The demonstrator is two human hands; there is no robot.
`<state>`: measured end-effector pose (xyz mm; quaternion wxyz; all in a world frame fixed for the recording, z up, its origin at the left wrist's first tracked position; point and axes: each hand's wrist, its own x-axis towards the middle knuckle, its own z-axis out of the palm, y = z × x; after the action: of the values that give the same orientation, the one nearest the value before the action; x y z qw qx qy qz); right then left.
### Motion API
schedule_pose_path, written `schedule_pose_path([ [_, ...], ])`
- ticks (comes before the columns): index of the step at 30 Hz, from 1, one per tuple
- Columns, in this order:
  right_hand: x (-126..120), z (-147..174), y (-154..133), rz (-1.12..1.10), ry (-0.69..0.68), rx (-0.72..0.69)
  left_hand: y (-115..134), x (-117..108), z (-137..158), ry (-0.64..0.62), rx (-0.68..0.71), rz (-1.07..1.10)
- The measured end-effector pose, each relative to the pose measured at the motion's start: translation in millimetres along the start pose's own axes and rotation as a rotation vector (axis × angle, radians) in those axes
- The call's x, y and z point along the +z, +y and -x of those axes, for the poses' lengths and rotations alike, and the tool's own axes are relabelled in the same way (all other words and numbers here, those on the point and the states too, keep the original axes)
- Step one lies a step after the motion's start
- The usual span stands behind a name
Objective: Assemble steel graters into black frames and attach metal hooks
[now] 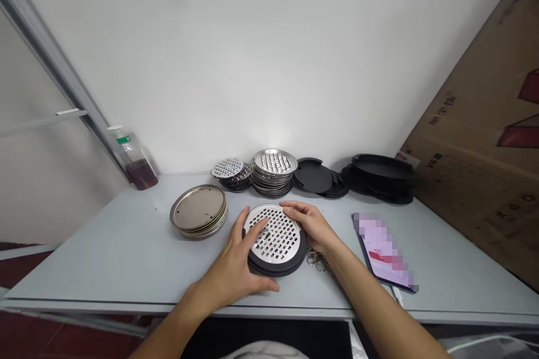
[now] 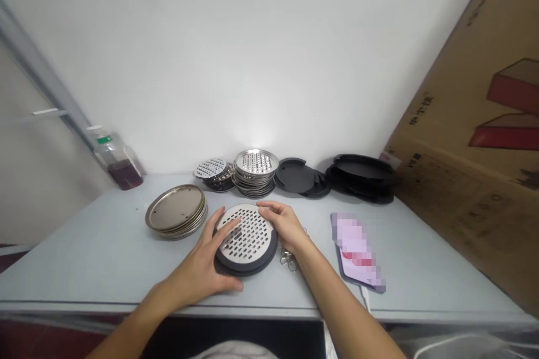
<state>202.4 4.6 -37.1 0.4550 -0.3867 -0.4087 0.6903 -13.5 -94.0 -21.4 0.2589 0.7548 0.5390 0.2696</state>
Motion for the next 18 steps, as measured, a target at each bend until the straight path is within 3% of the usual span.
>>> schedule_pose_path([
  [10, 4.1, -0.6, 4.6, -0.052, 0.039, -0.017, -10.9, 23.8, 10.3, 0.325, 0.029, -0.025],
  [18, 4.8, 1.3, 3.1, -0.076, 0.014, -0.040, -11.6, 31.9, 12.8, 0.465, 0.070, -0.064],
])
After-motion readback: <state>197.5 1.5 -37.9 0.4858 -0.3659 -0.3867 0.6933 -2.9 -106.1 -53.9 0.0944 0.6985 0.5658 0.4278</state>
